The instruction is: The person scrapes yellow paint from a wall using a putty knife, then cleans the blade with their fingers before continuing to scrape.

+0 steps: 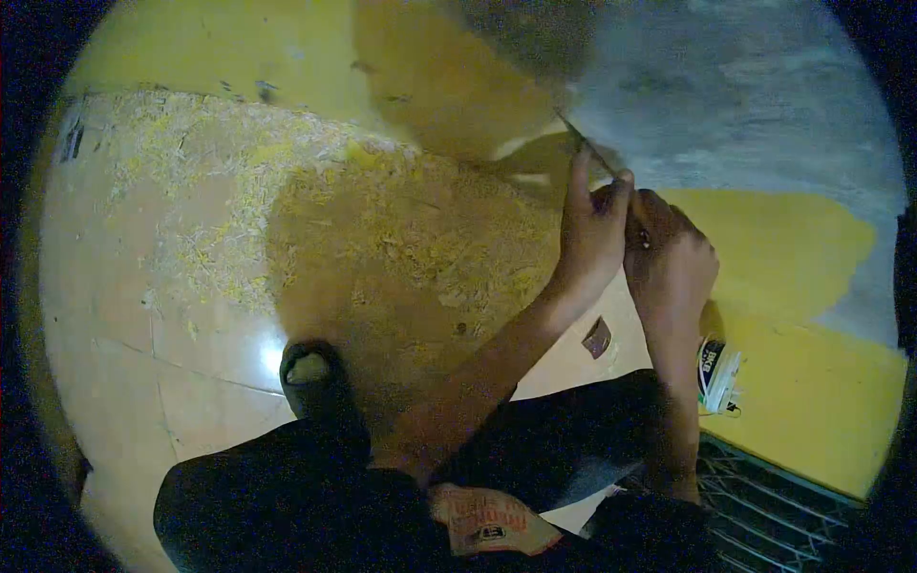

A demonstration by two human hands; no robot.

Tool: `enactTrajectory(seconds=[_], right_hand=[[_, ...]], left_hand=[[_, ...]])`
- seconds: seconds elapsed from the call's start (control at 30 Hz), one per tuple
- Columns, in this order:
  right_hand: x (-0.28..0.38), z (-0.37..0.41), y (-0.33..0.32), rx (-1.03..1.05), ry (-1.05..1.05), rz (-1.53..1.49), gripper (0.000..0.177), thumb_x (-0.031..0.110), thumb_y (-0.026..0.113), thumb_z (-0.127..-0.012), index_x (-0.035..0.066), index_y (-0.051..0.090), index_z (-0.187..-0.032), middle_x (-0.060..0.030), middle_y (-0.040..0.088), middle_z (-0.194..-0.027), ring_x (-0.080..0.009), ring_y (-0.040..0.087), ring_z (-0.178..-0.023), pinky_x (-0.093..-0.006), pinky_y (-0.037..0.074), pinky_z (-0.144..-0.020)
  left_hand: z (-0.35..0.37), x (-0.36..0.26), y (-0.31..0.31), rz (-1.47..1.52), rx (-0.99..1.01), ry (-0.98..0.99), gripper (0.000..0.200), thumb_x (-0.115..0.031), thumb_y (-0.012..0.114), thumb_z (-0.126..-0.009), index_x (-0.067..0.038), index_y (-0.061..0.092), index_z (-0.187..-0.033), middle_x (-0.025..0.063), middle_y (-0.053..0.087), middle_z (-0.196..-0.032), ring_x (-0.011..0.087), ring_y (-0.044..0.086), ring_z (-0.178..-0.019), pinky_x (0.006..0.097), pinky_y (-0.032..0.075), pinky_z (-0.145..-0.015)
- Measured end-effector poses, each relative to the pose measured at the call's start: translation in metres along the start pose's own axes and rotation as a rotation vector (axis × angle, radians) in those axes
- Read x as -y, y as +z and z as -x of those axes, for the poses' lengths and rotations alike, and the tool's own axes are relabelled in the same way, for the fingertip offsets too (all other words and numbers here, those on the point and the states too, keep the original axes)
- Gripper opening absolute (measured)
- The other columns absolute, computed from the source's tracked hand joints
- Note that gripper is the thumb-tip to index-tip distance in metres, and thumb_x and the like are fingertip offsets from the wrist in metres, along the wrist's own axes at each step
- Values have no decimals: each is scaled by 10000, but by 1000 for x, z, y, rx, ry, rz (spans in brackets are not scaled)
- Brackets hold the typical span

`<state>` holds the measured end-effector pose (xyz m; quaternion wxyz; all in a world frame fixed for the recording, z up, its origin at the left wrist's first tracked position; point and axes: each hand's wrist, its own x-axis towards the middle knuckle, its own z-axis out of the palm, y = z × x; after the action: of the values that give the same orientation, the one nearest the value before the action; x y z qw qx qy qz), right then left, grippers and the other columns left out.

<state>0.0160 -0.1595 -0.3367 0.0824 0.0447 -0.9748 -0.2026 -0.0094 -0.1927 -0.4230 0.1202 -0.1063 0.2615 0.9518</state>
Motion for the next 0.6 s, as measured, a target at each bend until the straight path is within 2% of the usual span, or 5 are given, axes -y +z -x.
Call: enactTrajectory(seconds=[0.23,0.3,0.4,0.47,0.6], right_hand=[[-4,0,4,-37,11,-35,99,183,575,-774,132,605,-853,-106,604,-710,-303,597,-590,-395,478,-514],[-4,-5,5,51,20,-7,111,183,588,-765,140,610,-865,-108,609,-721,-305,598,-602,-399,476,-519],[-2,2,-8,29,74,-29,87,192,587,-764,140,605,-831,-107,608,-724,-311,598,-618,-402,472,-517],[-6,-1,-4,4,54,30,86,191,589,-763,134,607,-826,-109,601,-697,-316,596,-631,-406,472,-529],[-11,-1,-3,-23,88,-51,89,189,592,-763,120,600,-818,-116,603,-700,-328,593,-640,-406,472,-547]], left_hand=[[0,-10,4,-165,-30,-117,355,-129,479,-886,-1,436,-1215,102,573,-1053,150,529,-839,275,425,-756],[-6,10,-5,-110,130,-58,336,-148,479,-889,16,463,-1182,111,581,-1054,155,529,-856,273,420,-775],[-4,15,5,-381,-115,439,237,-179,471,-899,18,484,-1031,115,588,-666,144,511,-570,293,405,-532],[-2,12,8,-184,61,72,219,-156,465,-900,20,483,-1028,120,590,-667,143,514,-569,298,407,-536],[-2,6,8,-181,109,45,241,-144,466,-900,24,466,-1074,134,584,-664,150,519,-578,306,412,-544]])
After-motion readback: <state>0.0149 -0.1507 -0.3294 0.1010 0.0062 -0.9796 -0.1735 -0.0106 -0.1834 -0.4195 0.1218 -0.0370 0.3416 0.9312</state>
